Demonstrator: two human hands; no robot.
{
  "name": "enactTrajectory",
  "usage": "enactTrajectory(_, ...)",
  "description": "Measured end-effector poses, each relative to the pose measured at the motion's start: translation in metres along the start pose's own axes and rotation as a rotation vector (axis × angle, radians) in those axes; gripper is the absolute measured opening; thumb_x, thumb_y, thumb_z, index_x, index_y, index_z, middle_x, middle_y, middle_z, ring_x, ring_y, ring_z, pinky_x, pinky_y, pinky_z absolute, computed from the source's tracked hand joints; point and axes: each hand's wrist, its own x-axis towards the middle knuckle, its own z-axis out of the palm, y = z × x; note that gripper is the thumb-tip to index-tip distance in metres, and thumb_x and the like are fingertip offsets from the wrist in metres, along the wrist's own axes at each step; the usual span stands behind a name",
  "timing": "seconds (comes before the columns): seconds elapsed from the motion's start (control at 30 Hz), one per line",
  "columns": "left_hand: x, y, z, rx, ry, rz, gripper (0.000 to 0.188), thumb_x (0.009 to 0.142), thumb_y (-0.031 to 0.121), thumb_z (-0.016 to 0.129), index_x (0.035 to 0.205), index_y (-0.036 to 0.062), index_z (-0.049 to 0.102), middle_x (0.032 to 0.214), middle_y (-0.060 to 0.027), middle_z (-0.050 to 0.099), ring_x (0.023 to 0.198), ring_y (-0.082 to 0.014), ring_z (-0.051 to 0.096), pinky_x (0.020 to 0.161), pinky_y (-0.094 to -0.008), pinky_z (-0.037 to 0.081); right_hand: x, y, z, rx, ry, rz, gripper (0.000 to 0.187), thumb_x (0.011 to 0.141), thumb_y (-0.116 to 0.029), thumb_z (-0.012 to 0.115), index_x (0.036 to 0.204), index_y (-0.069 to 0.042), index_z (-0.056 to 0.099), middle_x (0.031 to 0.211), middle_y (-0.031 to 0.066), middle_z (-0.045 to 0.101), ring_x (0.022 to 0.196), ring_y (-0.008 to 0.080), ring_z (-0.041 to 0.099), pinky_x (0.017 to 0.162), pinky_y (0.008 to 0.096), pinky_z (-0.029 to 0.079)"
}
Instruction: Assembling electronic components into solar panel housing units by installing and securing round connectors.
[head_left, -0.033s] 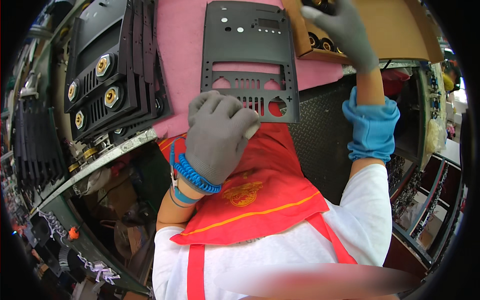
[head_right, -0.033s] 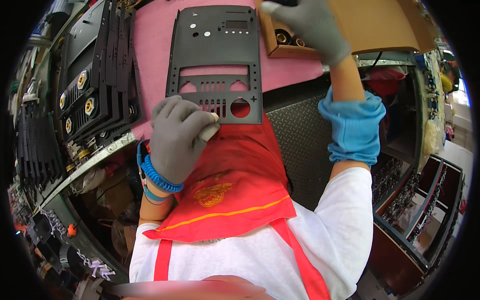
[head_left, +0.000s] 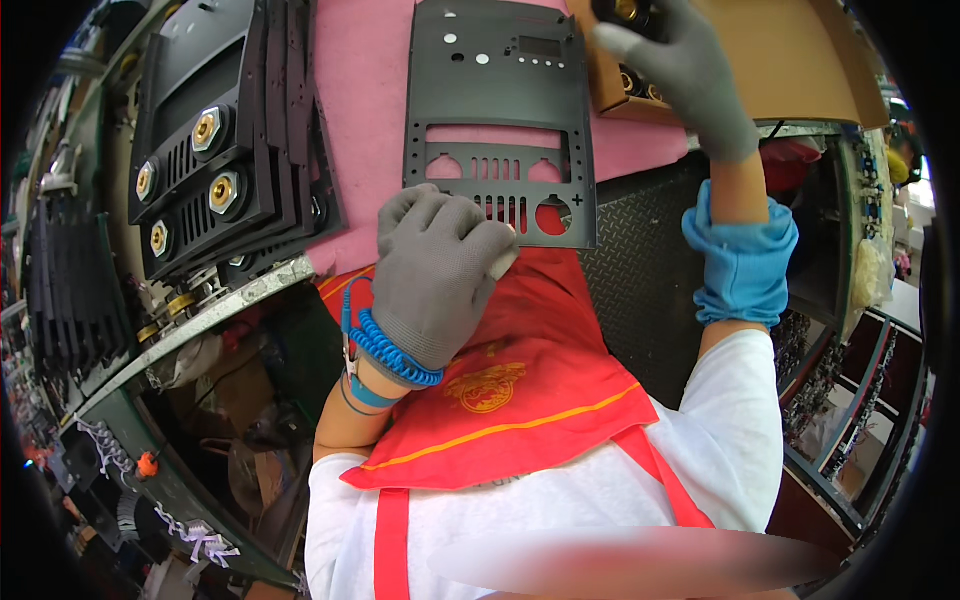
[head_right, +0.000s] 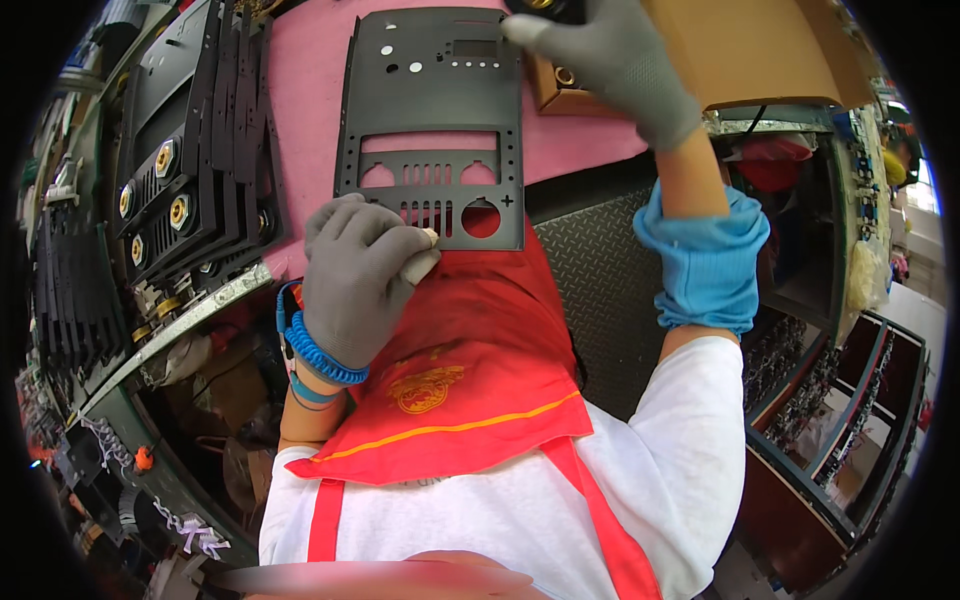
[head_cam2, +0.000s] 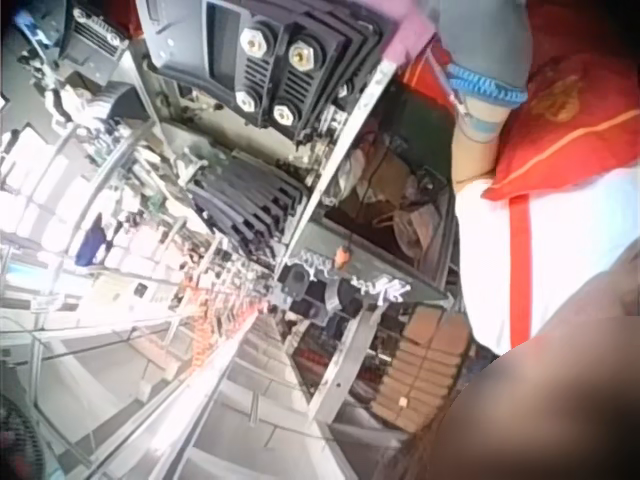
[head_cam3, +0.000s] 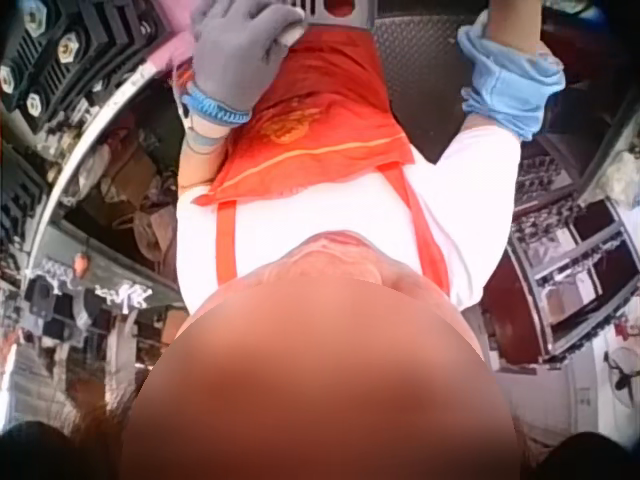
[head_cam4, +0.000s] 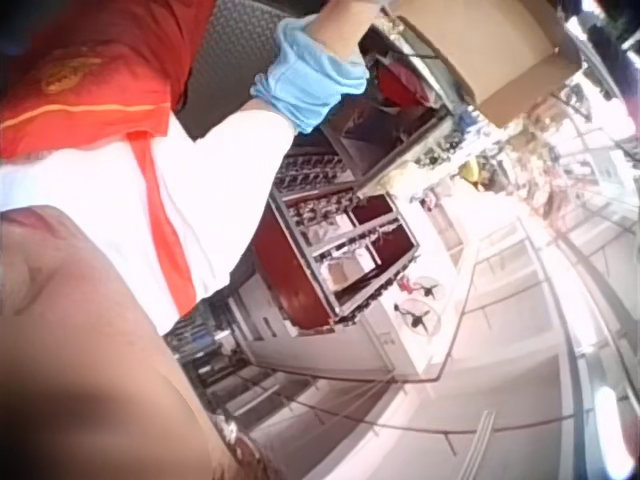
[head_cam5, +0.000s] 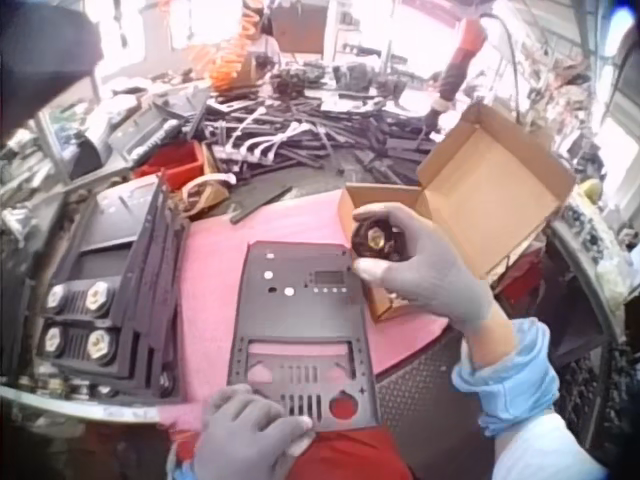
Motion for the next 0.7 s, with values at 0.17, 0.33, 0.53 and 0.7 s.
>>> enactTrajectory(0.17,0.000,0.007,0.004,-0.118,0.308,0.013,0.027,0.073,0.013,0.078,0.099,0.0088,0.069,0.098,-0.0082,0.061,0.088,-0.0252,0.061,0.076,-0.0353,0.048,-0.035,-0.078,0.046,0.274,0.042,-0.201,0.043,0.078,-0.009,0.074,0.118,-0.007,0.059,0.105,0.0075,0.061,0.097,0.0172,0.064,0.085,0.0287,0.053)
enactTrajectory(0.33,0.004,0.011,0.008,-0.255,0.547,-0.063,0.038,0.073,0.017,0.082,0.107,0.0073,0.068,0.112,-0.0128,0.061,0.098,-0.0259,0.062,0.080,-0.0332,0.052,-0.054,-0.097,0.066,0.242,-0.024,-0.263,0.056,0.074,0.002,0.072,0.126,-0.007,0.054,0.108,0.0100,0.054,0.097,0.0194,0.061,0.081,0.0307,0.052)
enactTrajectory(0.53,-0.009,0.006,0.018,-0.816,0.640,-0.238,0.033,0.079,-0.002,0.075,0.109,0.0000,0.061,0.117,-0.0159,0.059,0.101,-0.0246,0.064,0.083,-0.0305,0.056,-0.064,-0.115,0.051,1.042,-0.319,0.288,0.056,0.080,0.005,0.066,0.133,0.003,0.049,0.119,0.0133,0.056,0.109,0.0177,0.058,0.091,0.0288,0.049)
enactTrajectory(0.7,-0.022,0.004,0.010,-1.512,0.401,-0.586,0.031,0.087,0.000,0.066,0.116,-0.0014,0.055,0.114,-0.0138,0.061,0.103,-0.0212,0.064,0.089,-0.0310,0.054,-0.064,-0.101,0.078,0.301,0.159,-0.535,0.033,0.076,0.000,0.073,0.109,-0.004,0.066,0.107,0.0132,0.060,0.090,0.0245,0.064,0.074,0.0304,0.054)
